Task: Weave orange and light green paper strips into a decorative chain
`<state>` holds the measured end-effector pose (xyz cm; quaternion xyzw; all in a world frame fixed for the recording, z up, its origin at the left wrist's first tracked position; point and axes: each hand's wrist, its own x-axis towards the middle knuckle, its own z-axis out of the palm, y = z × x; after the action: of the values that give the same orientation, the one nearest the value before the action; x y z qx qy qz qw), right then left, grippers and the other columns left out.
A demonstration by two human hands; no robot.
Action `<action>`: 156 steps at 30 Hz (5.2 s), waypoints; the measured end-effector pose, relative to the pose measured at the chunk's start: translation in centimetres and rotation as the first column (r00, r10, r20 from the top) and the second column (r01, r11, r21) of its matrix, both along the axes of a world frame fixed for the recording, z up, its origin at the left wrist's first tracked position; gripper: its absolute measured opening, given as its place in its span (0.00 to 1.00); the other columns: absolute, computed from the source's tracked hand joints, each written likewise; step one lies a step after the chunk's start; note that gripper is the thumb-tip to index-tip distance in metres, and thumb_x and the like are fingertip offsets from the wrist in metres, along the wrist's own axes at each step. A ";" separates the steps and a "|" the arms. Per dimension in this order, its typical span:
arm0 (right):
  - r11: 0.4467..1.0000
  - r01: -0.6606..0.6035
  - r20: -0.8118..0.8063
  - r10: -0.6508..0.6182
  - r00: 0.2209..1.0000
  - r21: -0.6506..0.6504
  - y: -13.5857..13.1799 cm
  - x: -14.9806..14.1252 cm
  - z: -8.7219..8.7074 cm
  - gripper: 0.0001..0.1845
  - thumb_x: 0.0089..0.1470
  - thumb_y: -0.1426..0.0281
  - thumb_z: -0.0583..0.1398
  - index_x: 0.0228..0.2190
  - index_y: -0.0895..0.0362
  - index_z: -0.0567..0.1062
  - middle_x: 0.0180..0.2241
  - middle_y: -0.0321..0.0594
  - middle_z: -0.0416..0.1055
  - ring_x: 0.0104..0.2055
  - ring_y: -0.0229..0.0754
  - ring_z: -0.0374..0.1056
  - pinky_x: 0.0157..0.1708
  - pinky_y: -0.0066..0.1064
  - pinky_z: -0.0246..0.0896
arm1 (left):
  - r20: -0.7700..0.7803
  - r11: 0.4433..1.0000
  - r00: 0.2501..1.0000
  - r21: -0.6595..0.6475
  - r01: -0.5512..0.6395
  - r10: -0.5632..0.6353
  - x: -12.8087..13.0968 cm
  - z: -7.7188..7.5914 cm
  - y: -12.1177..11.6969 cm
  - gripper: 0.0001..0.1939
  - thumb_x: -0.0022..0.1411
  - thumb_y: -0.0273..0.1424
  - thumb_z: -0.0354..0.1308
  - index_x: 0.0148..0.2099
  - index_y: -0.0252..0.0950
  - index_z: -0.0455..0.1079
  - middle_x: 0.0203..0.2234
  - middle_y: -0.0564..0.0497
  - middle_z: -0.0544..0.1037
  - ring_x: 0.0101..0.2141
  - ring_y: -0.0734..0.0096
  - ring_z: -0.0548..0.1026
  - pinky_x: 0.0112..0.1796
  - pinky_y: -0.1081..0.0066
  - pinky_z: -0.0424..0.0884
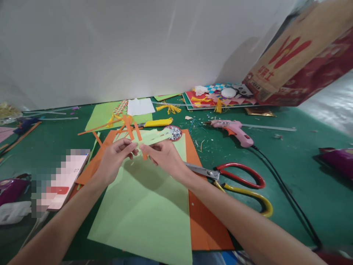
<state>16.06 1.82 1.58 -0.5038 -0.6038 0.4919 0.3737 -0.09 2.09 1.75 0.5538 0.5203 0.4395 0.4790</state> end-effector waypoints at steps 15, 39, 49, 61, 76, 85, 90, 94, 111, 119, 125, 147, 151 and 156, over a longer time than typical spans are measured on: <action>0.982 -0.171 -0.060 0.176 0.983 0.078 -0.1 0.0 0.2 0.19 0.50 0.61 0.58 0.16 0.57 0.64 0.14 0.30 0.60 0.18 0.30 0.55 0.21 0.25 0.49 | 0.260 0.991 0.965 -0.134 -0.001 0.036 -0.3 0.0 0.3 0.11 0.52 0.37 0.62 0.26 0.35 0.69 0.22 0.54 0.72 0.26 0.78 0.68 0.29 0.75 0.64; 0.990 -0.139 -0.166 0.138 0.976 0.009 0.0 0.0 -0.3 0.15 0.53 0.59 0.58 0.23 0.59 0.71 0.15 0.30 0.63 0.17 0.30 0.58 0.20 0.25 0.53 | 0.254 0.990 0.967 -0.128 0.055 -0.021 -0.2 0.0 0.2 0.10 0.54 0.36 0.61 0.26 0.35 0.69 0.22 0.54 0.72 0.28 0.77 0.70 0.30 0.76 0.64; 0.992 -0.129 -0.137 0.129 0.982 0.015 -0.1 0.0 -0.4 0.21 0.51 0.59 0.60 0.15 0.58 0.66 0.13 0.31 0.62 0.16 0.30 0.57 0.19 0.24 0.50 | 0.201 0.991 0.978 -0.104 0.081 -0.059 -0.2 0.0 0.1 0.11 0.55 0.37 0.61 0.27 0.36 0.69 0.22 0.55 0.72 0.28 0.77 0.69 0.30 0.75 0.64; 0.992 -0.125 -0.118 0.128 0.985 0.033 -0.2 -0.1 -0.3 0.18 0.54 0.60 0.56 0.20 0.59 0.71 0.14 0.31 0.63 0.17 0.30 0.58 0.19 0.25 0.52 | 0.219 0.991 0.975 -0.108 0.073 -0.048 -0.2 0.0 0.2 0.11 0.54 0.37 0.61 0.27 0.35 0.69 0.23 0.54 0.71 0.28 0.76 0.69 0.30 0.75 0.64; 0.993 -0.093 0.012 0.092 0.996 0.070 -0.3 -0.2 -0.1 0.19 0.54 0.64 0.55 0.15 0.57 0.65 0.11 0.29 0.59 0.17 0.30 0.53 0.21 0.25 0.49 | 0.240 0.985 0.968 -0.136 0.111 -0.076 -0.1 0.2 0.1 0.12 0.52 0.38 0.62 0.26 0.35 0.69 0.22 0.53 0.71 0.27 0.76 0.68 0.30 0.75 0.64; 0.974 0.093 0.044 -0.104 0.994 0.207 -0.3 -0.1 -0.4 0.13 0.48 0.62 0.61 0.22 0.56 0.64 0.13 0.27 0.56 0.16 0.31 0.51 0.19 0.25 0.46 | 0.179 0.994 0.983 -0.095 0.047 -0.030 -0.1 0.2 0.0 0.11 0.53 0.37 0.61 0.26 0.35 0.68 0.22 0.54 0.71 0.27 0.75 0.69 0.30 0.73 0.64; 0.936 0.053 0.183 -0.123 0.975 0.349 -0.2 0.4 -0.2 0.18 0.49 0.66 0.60 0.43 0.56 0.67 0.14 0.25 0.57 0.18 0.32 0.52 0.22 0.25 0.49 | 0.089 0.997 0.995 -0.071 0.038 -0.032 -0.1 0.4 0.0 0.10 0.54 0.37 0.60 0.26 0.36 0.69 0.22 0.53 0.71 0.27 0.74 0.69 0.30 0.73 0.63; 0.946 -0.105 0.315 0.002 0.949 0.307 0.4 1.0 0.0 0.29 0.50 0.67 0.59 0.55 0.56 0.63 0.13 0.24 0.56 0.16 0.32 0.49 0.21 0.26 0.45 | 0.074 0.993 0.995 -0.092 0.071 -0.065 0.1 0.6 -0.1 0.11 0.52 0.37 0.61 0.25 0.36 0.68 0.21 0.53 0.70 0.26 0.73 0.69 0.28 0.72 0.63; 0.896 -0.218 0.370 0.067 0.927 0.386 0.5 1.4 -0.2 0.27 0.51 0.71 0.53 0.54 0.57 0.68 0.13 0.24 0.52 0.17 0.32 0.41 0.20 0.24 0.43 | 0.067 0.989 0.991 -0.094 0.118 -0.112 0.0 0.6 -0.1 0.11 0.51 0.38 0.61 0.25 0.36 0.67 0.20 0.54 0.70 0.25 0.74 0.69 0.28 0.72 0.63; 0.888 -0.208 0.364 0.050 0.930 0.409 0.4 1.3 -0.5 0.25 0.52 0.68 0.52 0.52 0.59 0.70 0.13 0.25 0.52 0.16 0.32 0.42 0.19 0.24 0.43 | 0.053 0.986 0.989 -0.087 0.140 -0.136 -0.2 0.8 -0.1 0.11 0.52 0.38 0.61 0.26 0.36 0.68 0.20 0.54 0.70 0.26 0.74 0.69 0.29 0.72 0.63; 0.892 -0.210 0.364 0.056 0.930 0.400 0.3 1.3 -0.4 0.25 0.53 0.67 0.52 0.52 0.59 0.70 0.13 0.26 0.54 0.16 0.32 0.44 0.20 0.24 0.45 | 0.052 0.984 0.986 -0.075 0.160 -0.157 -0.1 0.7 -0.1 0.10 0.53 0.37 0.60 0.27 0.36 0.68 0.20 0.54 0.70 0.26 0.74 0.68 0.29 0.72 0.63; 0.883 -0.207 0.367 0.043 0.929 0.420 0.3 1.4 -0.5 0.31 0.53 0.65 0.52 0.56 0.68 0.64 0.13 0.25 0.50 0.17 0.32 0.41 0.19 0.24 0.43 | 0.110 0.979 0.981 -0.106 0.174 -0.162 -0.2 0.6 0.0 0.11 0.53 0.36 0.61 0.25 0.36 0.66 0.20 0.56 0.69 0.26 0.76 0.68 0.29 0.73 0.63; 0.876 -0.202 0.369 0.030 0.929 0.437 0.3 1.4 -0.5 0.30 0.53 0.66 0.53 0.55 0.68 0.66 0.13 0.25 0.49 0.17 0.31 0.41 0.19 0.24 0.43 | 0.113 0.980 0.982 -0.114 0.161 -0.148 -0.2 0.6 0.0 0.10 0.53 0.36 0.61 0.26 0.36 0.67 0.20 0.56 0.69 0.25 0.76 0.68 0.29 0.73 0.63; 0.873 -0.204 0.365 0.032 0.930 0.443 0.3 1.3 -0.6 0.30 0.53 0.66 0.52 0.55 0.67 0.66 0.13 0.25 0.50 0.17 0.31 0.41 0.18 0.24 0.43 | 0.117 0.981 0.982 -0.112 0.161 -0.148 -0.2 0.7 0.0 0.10 0.52 0.36 0.61 0.25 0.36 0.67 0.20 0.55 0.69 0.25 0.75 0.68 0.29 0.72 0.63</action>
<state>17.38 2.07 0.97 -0.4372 -0.7918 0.2550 0.3419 -0.25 2.04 2.44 0.5379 0.4748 0.3977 0.5719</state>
